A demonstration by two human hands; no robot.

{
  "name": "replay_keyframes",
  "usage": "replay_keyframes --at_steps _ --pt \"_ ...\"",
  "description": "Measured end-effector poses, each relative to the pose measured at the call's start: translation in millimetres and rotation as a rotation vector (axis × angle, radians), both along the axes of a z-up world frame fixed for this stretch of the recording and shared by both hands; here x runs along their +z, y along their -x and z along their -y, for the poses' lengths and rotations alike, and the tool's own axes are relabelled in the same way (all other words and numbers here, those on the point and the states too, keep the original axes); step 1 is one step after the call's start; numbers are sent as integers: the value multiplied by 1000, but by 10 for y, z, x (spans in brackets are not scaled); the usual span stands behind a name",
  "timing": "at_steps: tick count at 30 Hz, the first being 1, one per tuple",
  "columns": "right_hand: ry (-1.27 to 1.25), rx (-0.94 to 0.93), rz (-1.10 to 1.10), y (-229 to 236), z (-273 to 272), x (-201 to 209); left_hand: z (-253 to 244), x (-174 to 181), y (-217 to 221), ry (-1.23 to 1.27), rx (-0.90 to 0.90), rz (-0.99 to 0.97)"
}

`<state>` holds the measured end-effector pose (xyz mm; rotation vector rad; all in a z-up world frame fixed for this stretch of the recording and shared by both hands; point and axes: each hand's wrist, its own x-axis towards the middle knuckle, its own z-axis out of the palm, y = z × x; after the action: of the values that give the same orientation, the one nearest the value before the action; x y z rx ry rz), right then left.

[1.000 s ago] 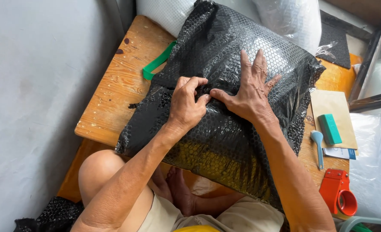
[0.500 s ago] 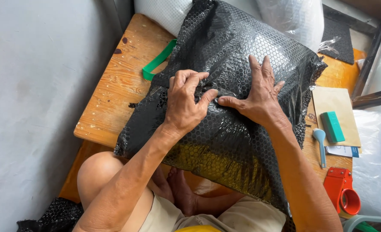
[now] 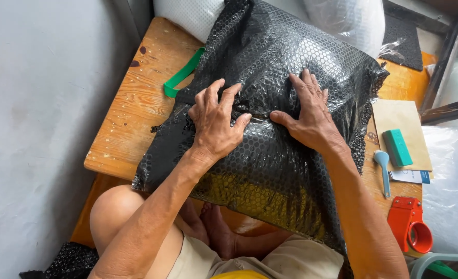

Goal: Sealing a black bubble mailer with clear tape using a handheld tape dispenser on a wooden workbench.

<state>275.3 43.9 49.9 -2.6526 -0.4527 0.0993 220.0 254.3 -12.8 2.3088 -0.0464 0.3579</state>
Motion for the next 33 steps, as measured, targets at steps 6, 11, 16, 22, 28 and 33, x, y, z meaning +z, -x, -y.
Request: replay_keyframes --at_steps 6,11,16,22,28,33 --pt "-31 55 -8 1 13 -12 36 93 -28 32 7 -3" --pt "-49 88 -13 -42 131 -152 4 -67 -110 4 104 -130" --pt "38 -61 99 74 -211 -103 6 -68 -45 78 144 -69" --pt "125 -138 142 139 -358 -42 -447 -147 -174 156 258 -155" --pt "133 -105 167 203 -368 -53 -1181 -198 -36 321 277 -412" --pt "148 -96 203 208 -338 -174 -1350 -853 -208 697 207 -506"
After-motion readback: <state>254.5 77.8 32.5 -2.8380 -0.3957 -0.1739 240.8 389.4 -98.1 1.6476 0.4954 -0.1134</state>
